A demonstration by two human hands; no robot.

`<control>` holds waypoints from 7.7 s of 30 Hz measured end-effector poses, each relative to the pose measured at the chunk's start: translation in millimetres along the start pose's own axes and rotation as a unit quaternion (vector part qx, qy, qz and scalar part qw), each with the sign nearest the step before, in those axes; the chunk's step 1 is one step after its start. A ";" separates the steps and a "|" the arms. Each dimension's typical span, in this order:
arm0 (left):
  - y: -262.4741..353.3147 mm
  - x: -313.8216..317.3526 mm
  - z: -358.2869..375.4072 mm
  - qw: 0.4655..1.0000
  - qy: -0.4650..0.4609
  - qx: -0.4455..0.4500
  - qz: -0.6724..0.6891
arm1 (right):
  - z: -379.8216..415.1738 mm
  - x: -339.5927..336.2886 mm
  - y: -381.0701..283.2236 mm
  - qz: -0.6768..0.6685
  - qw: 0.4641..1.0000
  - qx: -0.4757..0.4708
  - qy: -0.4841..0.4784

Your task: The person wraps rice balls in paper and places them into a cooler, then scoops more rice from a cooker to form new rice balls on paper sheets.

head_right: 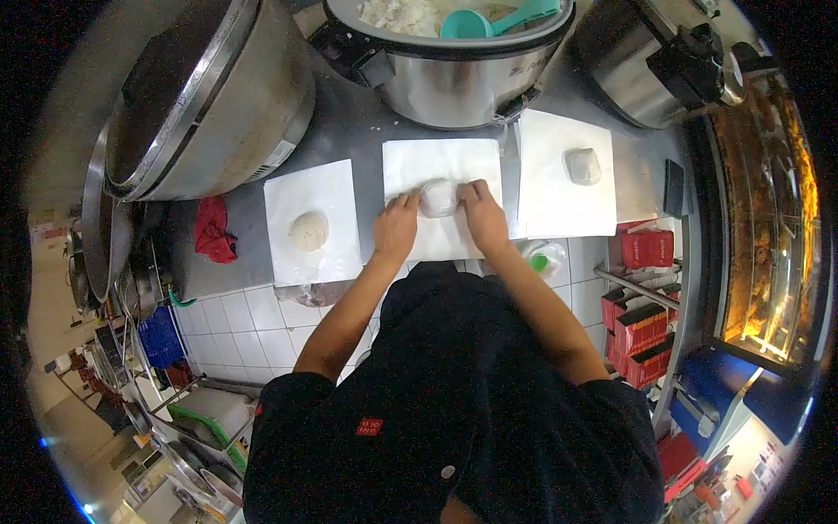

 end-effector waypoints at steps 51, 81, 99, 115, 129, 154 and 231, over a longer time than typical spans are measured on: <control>-6.8 -76.9 76.4 0.758 0.107 -0.336 0.549 | 92.1 63.5 -103.8 -0.713 0.701 0.022 -0.016; -242.5 -10.7 201.2 0.990 -0.060 -0.110 0.064 | 75.2 191.5 -181.6 0.055 0.984 -0.164 0.039; -252.1 -48.8 196.0 0.994 0.061 -0.042 0.081 | 80.2 243.4 -213.7 -0.039 0.975 -0.220 -0.013; -252.3 -79.0 175.8 0.984 0.105 0.137 0.049 | 73.8 240.7 -233.4 -0.014 0.959 -0.282 -0.011; -264.9 -80.9 148.8 0.989 -0.027 0.000 0.143 | 66.3 225.6 -219.6 0.105 0.974 -0.198 0.017; -325.7 -16.4 125.4 0.937 0.216 -0.226 0.159 | 23.3 190.5 -130.4 -0.040 0.971 0.048 0.231; -320.3 -15.5 102.8 0.947 0.139 -0.261 0.122 | 2.9 166.1 -138.4 0.008 0.965 -0.067 0.253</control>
Point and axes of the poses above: each hand's wrist, its own z-axis away from the middle knuckle, its own x-axis out of the palm, y = z × x, the point moved 8 cm from there along -z, towards the middle knuckle, and after that the axes turned 14 degrees about -z, right-handed, at the moved point
